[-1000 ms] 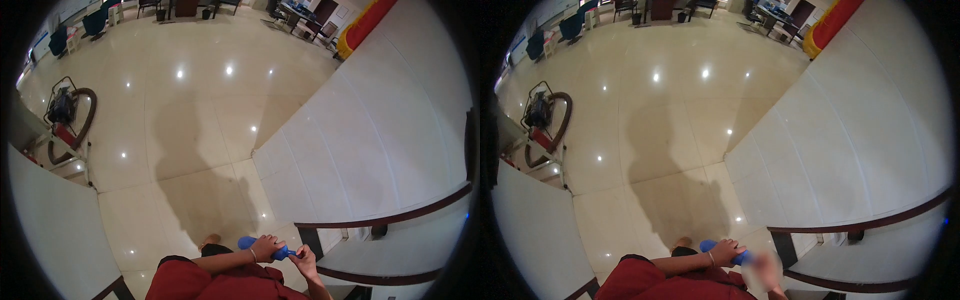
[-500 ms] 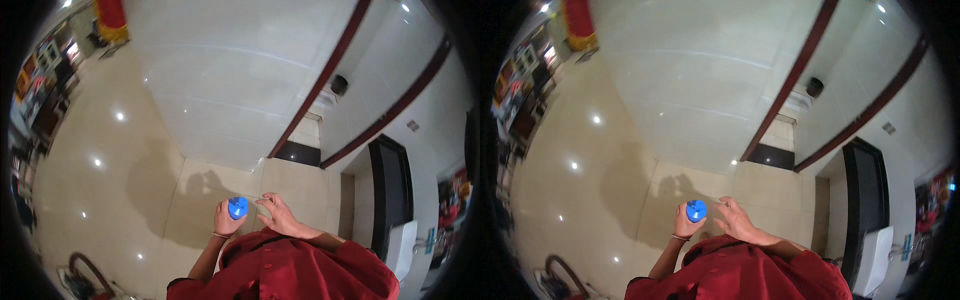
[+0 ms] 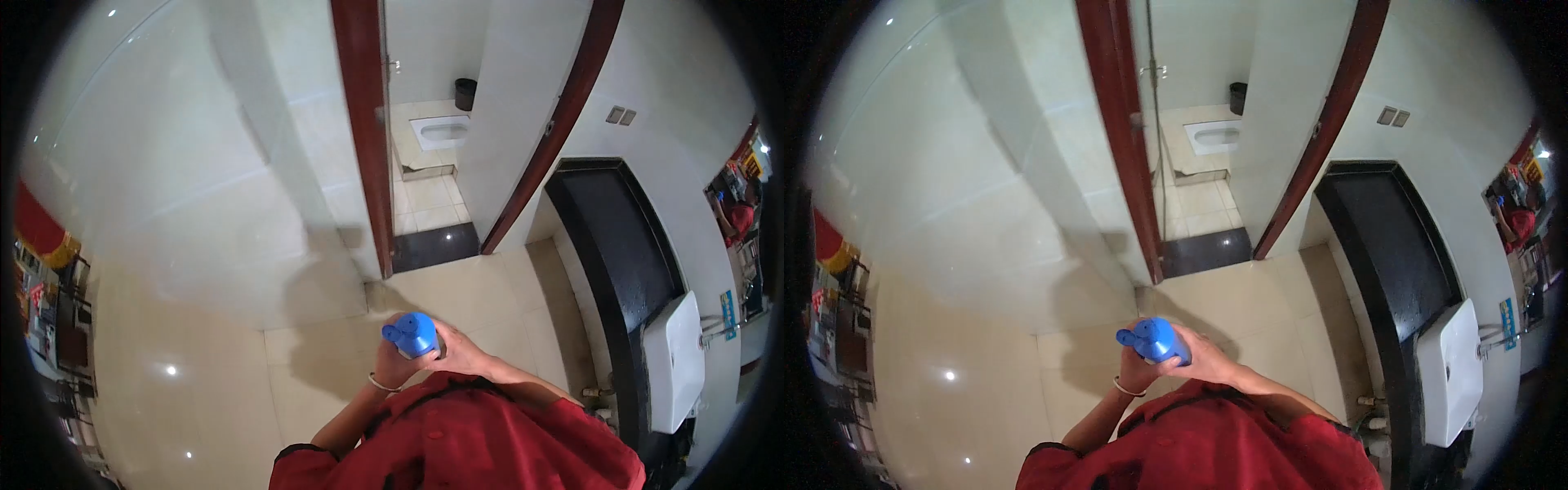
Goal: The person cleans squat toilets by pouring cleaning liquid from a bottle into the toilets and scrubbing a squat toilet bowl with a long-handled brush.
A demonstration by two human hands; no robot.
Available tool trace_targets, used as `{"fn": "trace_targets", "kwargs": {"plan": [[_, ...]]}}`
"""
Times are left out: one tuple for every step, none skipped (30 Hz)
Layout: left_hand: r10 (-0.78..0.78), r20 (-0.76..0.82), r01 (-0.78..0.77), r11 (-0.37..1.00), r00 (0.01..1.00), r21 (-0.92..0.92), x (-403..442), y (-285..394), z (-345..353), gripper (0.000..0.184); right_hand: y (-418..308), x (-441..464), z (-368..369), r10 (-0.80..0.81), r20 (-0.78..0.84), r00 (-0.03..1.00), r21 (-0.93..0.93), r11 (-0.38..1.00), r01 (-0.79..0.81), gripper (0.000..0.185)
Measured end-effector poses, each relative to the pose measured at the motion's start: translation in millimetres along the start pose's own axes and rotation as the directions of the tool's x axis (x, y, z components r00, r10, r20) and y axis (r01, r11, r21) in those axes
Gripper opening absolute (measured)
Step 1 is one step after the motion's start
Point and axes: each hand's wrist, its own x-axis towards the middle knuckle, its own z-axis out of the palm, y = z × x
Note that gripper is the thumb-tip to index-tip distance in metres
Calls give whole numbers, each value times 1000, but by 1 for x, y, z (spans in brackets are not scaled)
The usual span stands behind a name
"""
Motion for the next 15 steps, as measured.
{"fn": "trace_targets", "kwargs": {"plan": [[-39,14,40,996,999,-85,19,-1,18,71,10,3,-20,48,3,999,128,991,-48,82],[-55,22,57,995,998,-85,33,-4,34,71,18,4,-40,61,3,998,140,988,-61,82],[-101,41,103,994,994,-46,48,-4,48,70,24,8,-62,109,27,994,232,966,-112,81],[-137,55,138,990,989,-8,65,-3,62,70,32,13,-81,146,52,988,315,936,-155,81],[-112,98,114,993,989,-18,81,4,75,73,54,15,-90,187,72,980,314,928,-200,75],[-112,94,114,993,989,-18,97,0,85,73,70,25,-103,185,75,980,313,929,-200,75],[-136,72,141,988,988,-68,107,-3,93,73,81,32,-113,137,40,990,252,957,-143,73],[-166,49,171,979,985,-116,118,-7,103,74,91,38,-125,88,11,996,193,977,-89,72],[-175,42,179,977,984,-112,129,-10,105,74,96,48,-137,89,21,996,200,976,-91,72],[-154,-7,154,988,988,30,141,-14,104,73,98,60,-152,191,18,981,197,962,-191,71],[-121,-49,128,976,991,175,155,-19,101,72,103,74,-168,287,11,958,194,939,-284,71],[-119,-53,126,975,992,182,165,-28,94,72,113,90,-180,280,13,960,197,940,-277,71],[-202,-42,206,954,978,219,168,-41,82,68,127,105,-189,296,-37,954,214,935,-282,69],[-288,-35,287,923,957,256,171,-55,72,64,145,120,-198,315,-85,945,233,929,-289,67],[-351,-48,351,898,935,265,176,-68,59,56,166,136,-202,323,-148,935,224,932,-286,67]]}}
